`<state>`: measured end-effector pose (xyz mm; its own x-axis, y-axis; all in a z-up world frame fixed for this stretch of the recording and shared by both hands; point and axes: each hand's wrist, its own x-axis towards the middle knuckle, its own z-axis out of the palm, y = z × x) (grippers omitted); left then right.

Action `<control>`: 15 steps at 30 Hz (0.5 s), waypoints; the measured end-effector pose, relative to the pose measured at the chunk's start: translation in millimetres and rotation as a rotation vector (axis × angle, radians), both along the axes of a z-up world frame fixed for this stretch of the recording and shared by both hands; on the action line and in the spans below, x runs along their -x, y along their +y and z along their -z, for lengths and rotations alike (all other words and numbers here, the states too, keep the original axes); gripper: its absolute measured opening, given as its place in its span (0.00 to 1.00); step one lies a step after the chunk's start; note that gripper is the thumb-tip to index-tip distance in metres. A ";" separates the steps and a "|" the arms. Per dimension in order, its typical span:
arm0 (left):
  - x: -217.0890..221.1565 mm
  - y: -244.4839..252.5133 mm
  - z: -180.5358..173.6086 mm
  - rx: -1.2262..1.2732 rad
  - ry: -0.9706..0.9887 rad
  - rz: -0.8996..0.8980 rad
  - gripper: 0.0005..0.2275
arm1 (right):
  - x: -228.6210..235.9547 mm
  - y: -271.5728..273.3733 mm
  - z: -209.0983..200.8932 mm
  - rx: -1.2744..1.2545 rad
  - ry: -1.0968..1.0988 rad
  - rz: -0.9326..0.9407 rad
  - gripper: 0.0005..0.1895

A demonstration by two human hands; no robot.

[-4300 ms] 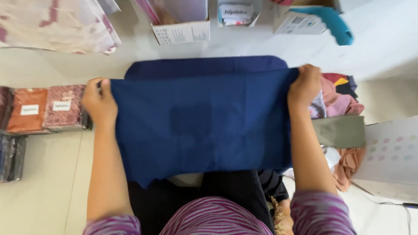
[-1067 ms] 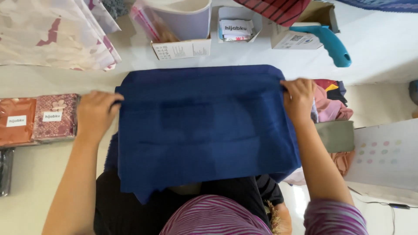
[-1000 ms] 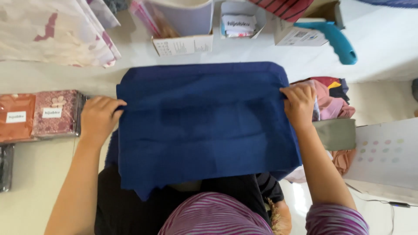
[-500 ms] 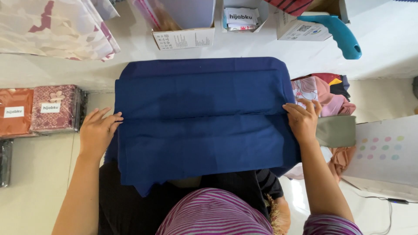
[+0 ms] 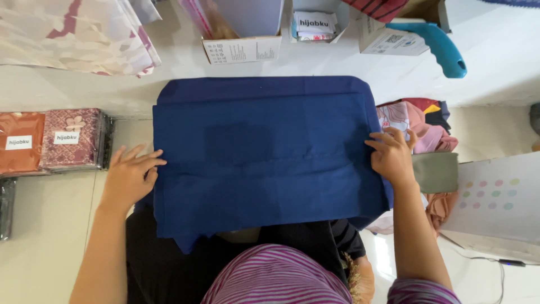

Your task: The person is cleaning a dark blue hijab by smoothing it out and using a lint roller to remove debris before folding it.

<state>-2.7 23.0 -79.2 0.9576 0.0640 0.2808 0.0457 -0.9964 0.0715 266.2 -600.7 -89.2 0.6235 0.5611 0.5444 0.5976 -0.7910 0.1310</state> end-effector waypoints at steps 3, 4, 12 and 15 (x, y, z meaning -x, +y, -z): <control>-11.0 -14.8 -43.9 0.085 0.054 -0.027 0.09 | -1.9 20.8 -30.0 -0.288 0.222 -0.142 0.22; -33.2 -25.6 -38.1 0.085 0.049 -0.031 0.09 | -12.6 45.7 -21.0 -0.287 0.217 -0.146 0.22; -164.5 -163.6 34.1 0.132 -0.212 0.033 0.19 | 24.1 306.3 21.1 -0.053 0.397 -0.257 0.29; -157.0 -130.6 34.2 -0.081 -0.237 -0.070 0.21 | 3.7 279.1 30.8 -0.072 0.199 -0.177 0.28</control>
<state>154.3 -107.6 -113.4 0.8584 0.0963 0.5038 0.1066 -0.9943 0.0085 262.5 -321.6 -120.0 0.6178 0.6352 0.4635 0.7359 -0.6747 -0.0562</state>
